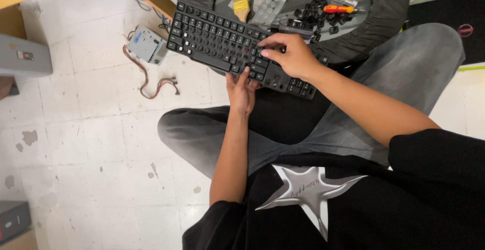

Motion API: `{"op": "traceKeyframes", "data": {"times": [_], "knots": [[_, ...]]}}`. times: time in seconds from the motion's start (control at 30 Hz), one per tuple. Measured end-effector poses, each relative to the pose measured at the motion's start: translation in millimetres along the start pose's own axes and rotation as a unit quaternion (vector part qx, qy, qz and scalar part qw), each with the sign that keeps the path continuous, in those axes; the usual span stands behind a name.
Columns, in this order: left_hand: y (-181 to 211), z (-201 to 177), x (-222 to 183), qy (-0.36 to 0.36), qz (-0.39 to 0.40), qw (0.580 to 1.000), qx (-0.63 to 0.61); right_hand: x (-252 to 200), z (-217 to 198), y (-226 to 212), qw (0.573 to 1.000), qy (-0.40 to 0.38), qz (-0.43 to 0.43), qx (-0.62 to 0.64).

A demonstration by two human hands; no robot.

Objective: Reassembling a computer keyboard by picking up individual keys and snapping them back into the keyboard frame.

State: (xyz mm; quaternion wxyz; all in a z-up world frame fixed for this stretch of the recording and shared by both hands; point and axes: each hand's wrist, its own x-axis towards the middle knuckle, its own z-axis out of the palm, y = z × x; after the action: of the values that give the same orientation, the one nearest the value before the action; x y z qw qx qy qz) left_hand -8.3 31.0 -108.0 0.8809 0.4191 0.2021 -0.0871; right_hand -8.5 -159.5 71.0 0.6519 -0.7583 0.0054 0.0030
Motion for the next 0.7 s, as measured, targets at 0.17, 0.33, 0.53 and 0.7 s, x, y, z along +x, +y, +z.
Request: {"op": "traceKeyframes", "data": {"times": [0.17, 0.33, 0.53, 0.7], "knots": [[33.4, 42.0, -26.6, 0.003, 0.036, 0.999, -0.01, -3.3, 14.0, 34.9, 0.995, 0.024, -0.081, -0.047], [-38.9, -10.1, 33.4, -0.021, 0.071, 0.997, -0.023, -8.7, 29.3, 36.6, 0.976, 0.065, -0.162, -0.129], [-18.5, 26.1, 9.6, -0.056, 0.067, 0.994, -0.059, -9.7, 40.4, 14.4, 0.94, 0.13, -0.28, -0.147], [-24.1, 26.7, 12.2, -0.068, 0.072, 0.994, -0.037, -9.6, 40.6, 17.4, 0.925, 0.139, -0.309, -0.173]]}}
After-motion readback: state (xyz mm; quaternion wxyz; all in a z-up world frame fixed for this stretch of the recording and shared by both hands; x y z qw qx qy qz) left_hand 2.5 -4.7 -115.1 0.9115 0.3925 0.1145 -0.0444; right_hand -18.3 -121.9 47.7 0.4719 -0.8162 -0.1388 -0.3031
